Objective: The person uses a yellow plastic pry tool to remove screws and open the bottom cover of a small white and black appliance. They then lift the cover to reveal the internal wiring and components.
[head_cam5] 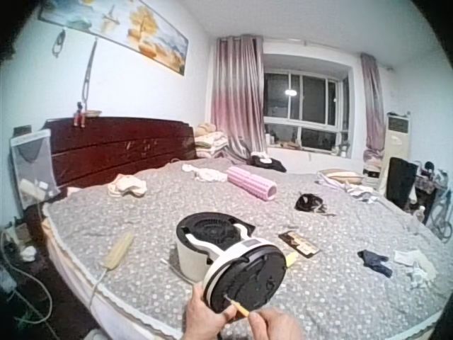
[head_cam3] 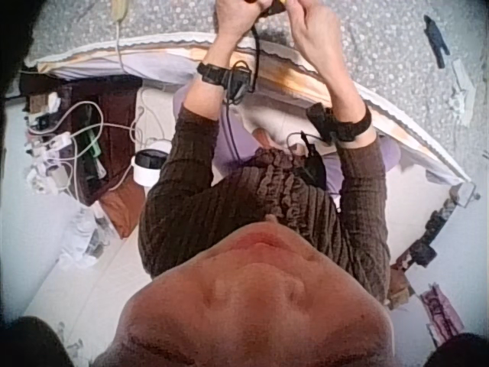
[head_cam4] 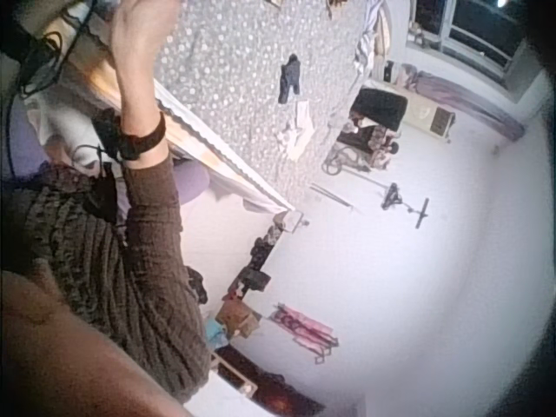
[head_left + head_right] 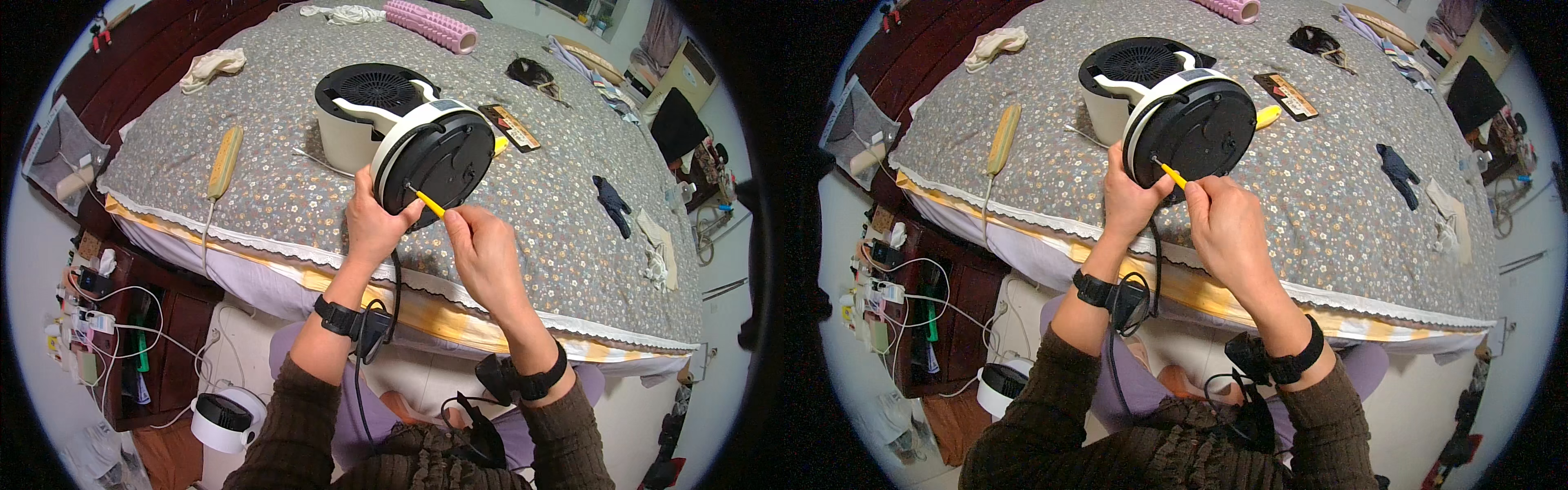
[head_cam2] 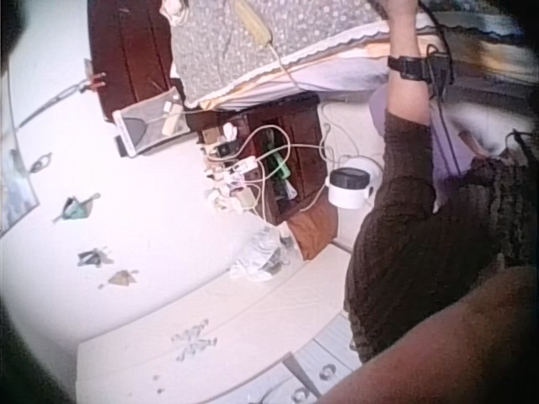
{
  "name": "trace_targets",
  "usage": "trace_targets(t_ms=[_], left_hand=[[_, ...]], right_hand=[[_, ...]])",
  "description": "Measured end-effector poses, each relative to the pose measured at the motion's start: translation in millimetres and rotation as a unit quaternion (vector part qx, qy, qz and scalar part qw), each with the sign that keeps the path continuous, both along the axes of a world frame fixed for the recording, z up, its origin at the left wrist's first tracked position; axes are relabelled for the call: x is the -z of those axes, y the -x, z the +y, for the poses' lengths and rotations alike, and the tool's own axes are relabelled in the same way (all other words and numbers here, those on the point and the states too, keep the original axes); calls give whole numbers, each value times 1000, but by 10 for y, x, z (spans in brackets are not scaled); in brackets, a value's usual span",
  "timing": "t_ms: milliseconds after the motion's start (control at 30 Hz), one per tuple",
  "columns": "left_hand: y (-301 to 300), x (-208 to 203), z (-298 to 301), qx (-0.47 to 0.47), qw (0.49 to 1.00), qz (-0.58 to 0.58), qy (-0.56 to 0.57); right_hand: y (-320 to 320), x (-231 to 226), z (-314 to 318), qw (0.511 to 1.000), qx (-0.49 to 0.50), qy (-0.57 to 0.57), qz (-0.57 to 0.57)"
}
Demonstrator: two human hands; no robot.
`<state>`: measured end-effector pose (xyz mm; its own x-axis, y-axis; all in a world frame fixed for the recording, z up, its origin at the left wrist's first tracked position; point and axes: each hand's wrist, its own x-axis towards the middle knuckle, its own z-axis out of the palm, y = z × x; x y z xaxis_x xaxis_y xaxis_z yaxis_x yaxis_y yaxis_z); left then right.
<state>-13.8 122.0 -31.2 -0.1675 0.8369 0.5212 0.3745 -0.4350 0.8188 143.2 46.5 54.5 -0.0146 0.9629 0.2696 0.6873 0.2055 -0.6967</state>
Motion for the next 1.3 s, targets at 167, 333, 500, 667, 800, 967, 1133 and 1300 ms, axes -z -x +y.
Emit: trace_targets(t_ms=[167,333,500,667,800,967,1133,1300], left_hand=[[-3,1,3,-2,1000,-5,1],[-6,-7,-6,-9,1000,2,-6],[-11,-12,-6,-12,1000,5,-6],[-13,-4,2,-10,1000,2,-4],[-12,-1,4,-7,1000,5,0],[-8,15,17,1,1000,-2,-4],[-8,31,34,3,1000,-4,3],[-8,21,28,-1,1000,0,-2]], right_hand=[[50,25,-6,996,2,-85,-31],[77,56,-7,991,3,-121,-59],[73,73,35,991,6,-104,-80],[78,14,29,988,24,-107,-107],[68,-84,23,982,35,-116,-144],[82,-112,48,974,64,-94,-195],[25,-63,84,974,8,-89,-209],[22,-66,98,971,-5,-99,-215]])
